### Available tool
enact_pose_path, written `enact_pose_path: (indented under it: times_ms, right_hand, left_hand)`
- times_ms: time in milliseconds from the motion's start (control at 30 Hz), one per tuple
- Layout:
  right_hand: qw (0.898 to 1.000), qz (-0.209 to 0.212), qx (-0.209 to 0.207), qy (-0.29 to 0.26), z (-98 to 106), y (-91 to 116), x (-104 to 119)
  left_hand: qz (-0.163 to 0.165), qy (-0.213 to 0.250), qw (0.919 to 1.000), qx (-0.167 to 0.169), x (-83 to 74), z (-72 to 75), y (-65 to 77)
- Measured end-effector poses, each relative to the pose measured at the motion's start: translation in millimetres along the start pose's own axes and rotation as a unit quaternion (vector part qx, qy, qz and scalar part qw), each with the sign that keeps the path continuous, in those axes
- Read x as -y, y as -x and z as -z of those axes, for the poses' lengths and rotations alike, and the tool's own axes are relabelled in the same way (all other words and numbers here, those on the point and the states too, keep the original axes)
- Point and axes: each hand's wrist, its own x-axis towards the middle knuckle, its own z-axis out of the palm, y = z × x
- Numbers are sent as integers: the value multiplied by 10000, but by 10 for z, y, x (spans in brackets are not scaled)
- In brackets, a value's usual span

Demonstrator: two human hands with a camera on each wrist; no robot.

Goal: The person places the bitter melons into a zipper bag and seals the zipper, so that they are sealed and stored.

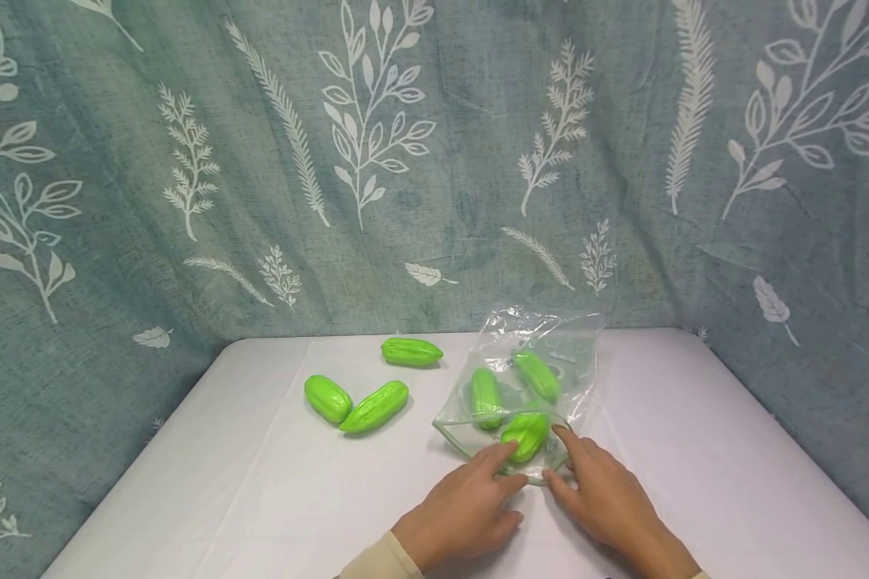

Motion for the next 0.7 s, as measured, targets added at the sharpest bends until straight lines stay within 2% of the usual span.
enact_pose_path:
  times_ms: [133, 367, 700]
  right_hand:
    - [10000, -15, 20, -18, 3, 4, 11]
    - [10000, -37, 52, -76, 9, 11, 14]
    - [10000, -28, 39, -55, 14, 13, 18]
  left_hand:
    - [-2, 33, 10000, -19, -11, -11, -14]
    - [136, 169, 9992, 336, -35, -46, -60]
    - [104, 79, 9992, 380, -11, -65, -136]
